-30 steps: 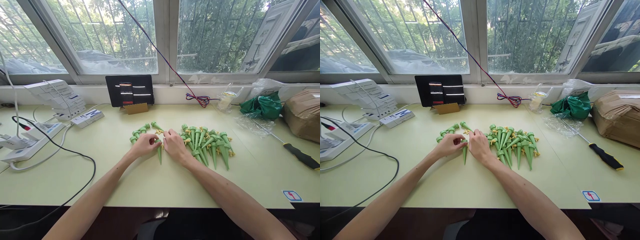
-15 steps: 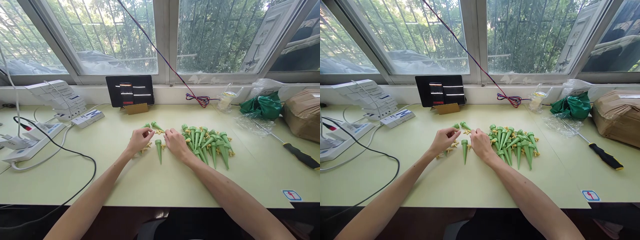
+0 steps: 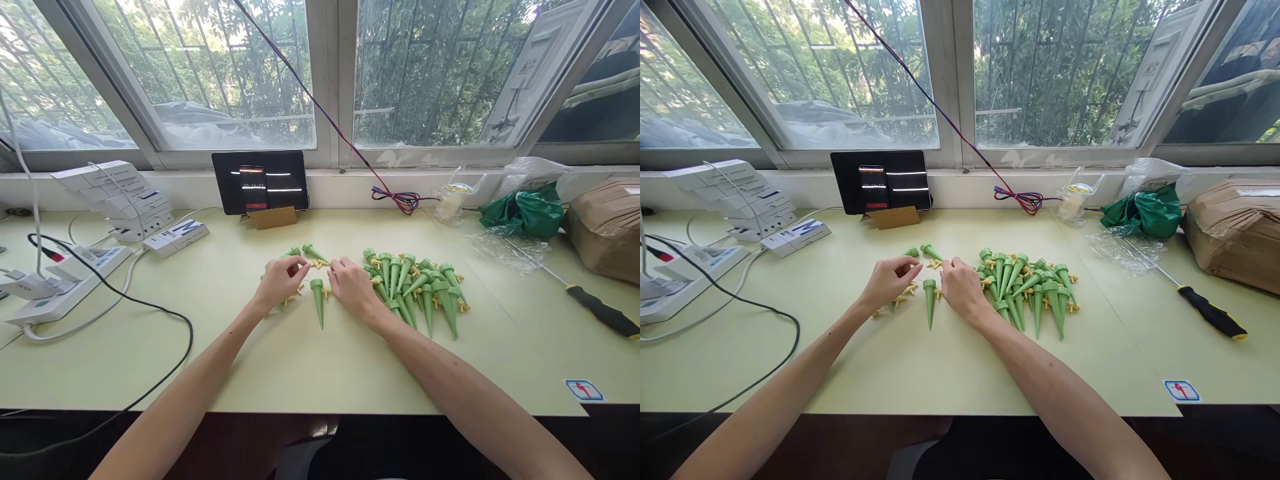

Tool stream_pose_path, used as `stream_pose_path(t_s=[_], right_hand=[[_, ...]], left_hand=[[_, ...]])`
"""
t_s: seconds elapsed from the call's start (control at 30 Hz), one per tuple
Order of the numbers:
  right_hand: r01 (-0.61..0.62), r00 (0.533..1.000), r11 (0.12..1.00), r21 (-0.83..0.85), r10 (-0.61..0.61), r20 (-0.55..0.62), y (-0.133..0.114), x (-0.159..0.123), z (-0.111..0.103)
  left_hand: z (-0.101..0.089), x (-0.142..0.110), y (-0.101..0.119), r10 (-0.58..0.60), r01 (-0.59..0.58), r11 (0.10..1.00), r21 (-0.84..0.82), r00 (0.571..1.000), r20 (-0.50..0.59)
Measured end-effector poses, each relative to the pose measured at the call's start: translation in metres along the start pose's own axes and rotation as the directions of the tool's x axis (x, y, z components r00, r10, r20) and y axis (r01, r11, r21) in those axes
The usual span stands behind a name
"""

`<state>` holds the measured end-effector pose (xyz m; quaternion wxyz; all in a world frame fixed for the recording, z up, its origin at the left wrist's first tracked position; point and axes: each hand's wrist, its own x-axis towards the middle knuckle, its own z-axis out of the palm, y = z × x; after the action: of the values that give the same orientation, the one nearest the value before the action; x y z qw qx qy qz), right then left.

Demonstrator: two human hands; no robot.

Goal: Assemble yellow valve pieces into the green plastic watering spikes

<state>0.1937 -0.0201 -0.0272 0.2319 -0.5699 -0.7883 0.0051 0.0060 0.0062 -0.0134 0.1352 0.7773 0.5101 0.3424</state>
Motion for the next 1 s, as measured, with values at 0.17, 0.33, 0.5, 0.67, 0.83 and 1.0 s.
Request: stream_pose_path(t_s=[0.17, 0.33, 0.5, 0.67, 0.83, 1.0], right_hand=[[0.002, 1.0, 1.0, 0.004, -0.002, 0.001, 0.0001, -0.0002, 0.0001], [-0.003, 1.0, 1.0, 0.001, 0.003, 0.011, -0.0001, 0.0004, 0.0002], [0.008, 1.0, 1.0, 0.002, -0.008, -0.008, 0.0005, 0.0006, 0.0012], [0.005, 1.0, 1.0, 0.008, -0.005, 0.006, 0.0008, 0.0001, 0.0012], [0.002, 1.0, 1.0, 0.011, -0.003, 0.009, 0.0007, 0.0001, 0.0009], [0.003, 1.0, 1.0, 0.007, -0.003, 0.007, 0.0009, -0.0001, 0.0013]], left_hand=[[0.0009, -0.0003, -0.0014, 0.008, -0.008, 1.0, 0.014, 1.0, 0.002], [0.0014, -0.0003, -0.0024, 0.01, -0.01, 1.0, 0.014, 1.0, 0.003], [0.001, -0.0001, -0.0016, 0.004, -0.004, 1.0, 0.01, 1.0, 0.004], [0.0009, -0.0005, -0.0007, -0.001, 0.001, 1.0, -0.003, 1.0, -0.006], [0.0008, -0.0006, 0.0005, 0.008, -0.008, 1.0, -0.002, 1.0, -0.008], [0.0008, -0.0007, 0.0, 0.018, -0.018, 1.0, 0.004, 1.0, -0.004]])
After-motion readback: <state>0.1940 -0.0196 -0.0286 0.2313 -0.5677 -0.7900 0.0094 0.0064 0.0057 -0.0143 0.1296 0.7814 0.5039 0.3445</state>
